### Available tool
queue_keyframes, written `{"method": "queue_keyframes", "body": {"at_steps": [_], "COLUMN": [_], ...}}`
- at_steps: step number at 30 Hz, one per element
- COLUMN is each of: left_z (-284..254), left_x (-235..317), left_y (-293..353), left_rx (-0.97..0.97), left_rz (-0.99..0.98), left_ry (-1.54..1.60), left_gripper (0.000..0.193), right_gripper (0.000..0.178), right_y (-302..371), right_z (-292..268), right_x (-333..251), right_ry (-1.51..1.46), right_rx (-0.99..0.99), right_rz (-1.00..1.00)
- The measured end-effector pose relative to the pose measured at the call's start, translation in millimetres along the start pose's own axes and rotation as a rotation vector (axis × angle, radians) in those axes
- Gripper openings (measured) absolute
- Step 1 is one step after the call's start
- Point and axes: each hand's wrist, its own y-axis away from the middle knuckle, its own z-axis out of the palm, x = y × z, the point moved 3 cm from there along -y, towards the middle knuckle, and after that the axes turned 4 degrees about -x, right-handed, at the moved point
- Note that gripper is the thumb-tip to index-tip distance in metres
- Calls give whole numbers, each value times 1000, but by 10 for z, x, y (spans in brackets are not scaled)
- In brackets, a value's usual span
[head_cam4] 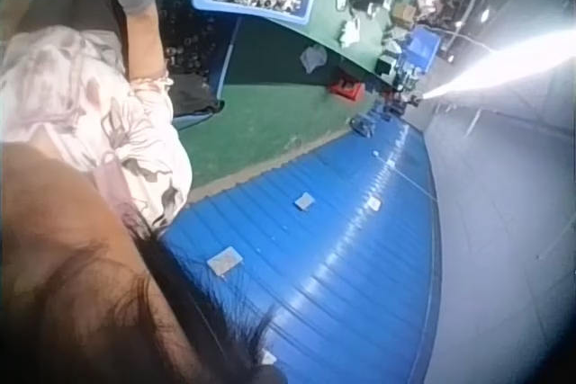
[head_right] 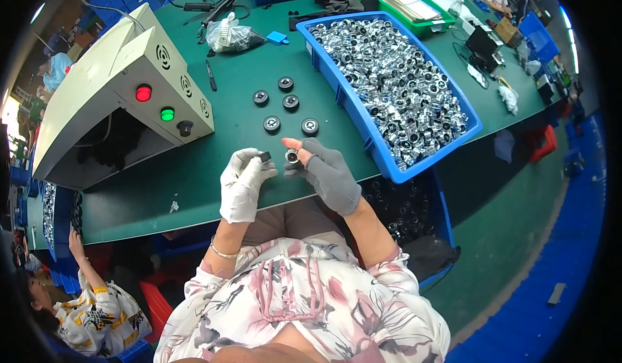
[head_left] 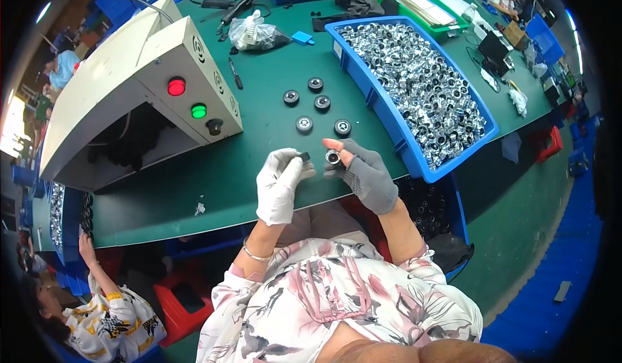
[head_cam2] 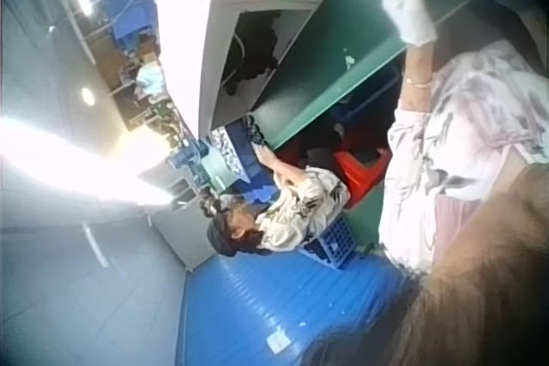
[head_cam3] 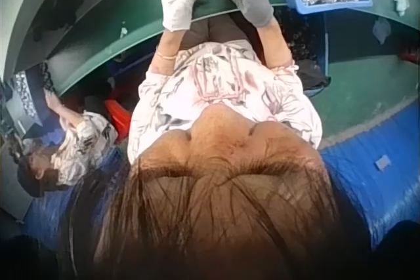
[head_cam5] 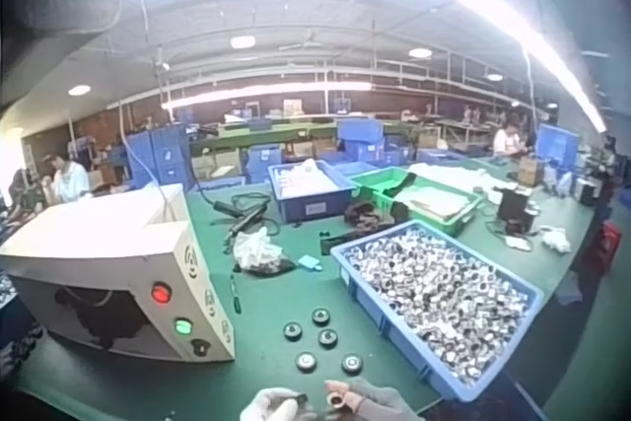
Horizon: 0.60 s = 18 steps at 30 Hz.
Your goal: Assembling small mechanical wheel components using a benchtop press machine in a factory environment.
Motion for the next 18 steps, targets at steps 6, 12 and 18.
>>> {"method": "queue_keyframes", "body": {"at_steps": [6, 12, 18], "left_z": [90, 236, 257], "left_x": [-125, -205, -182], "left_y": [34, 112, 196], "left_rx": [8, -31, 26], "left_rz": [-90, -79, -12], "left_ry": [349, 188, 55], "left_gripper": [16, 23, 22], "right_gripper": [28, 28, 23], "right_y": [62, 19, 78], "right_z": [8, 48, 173], "right_x": [62, 99, -35], "right_ry": [96, 533, 962], "right_rx": [60, 144, 132], "right_rz": [-57, -447, -631]}}
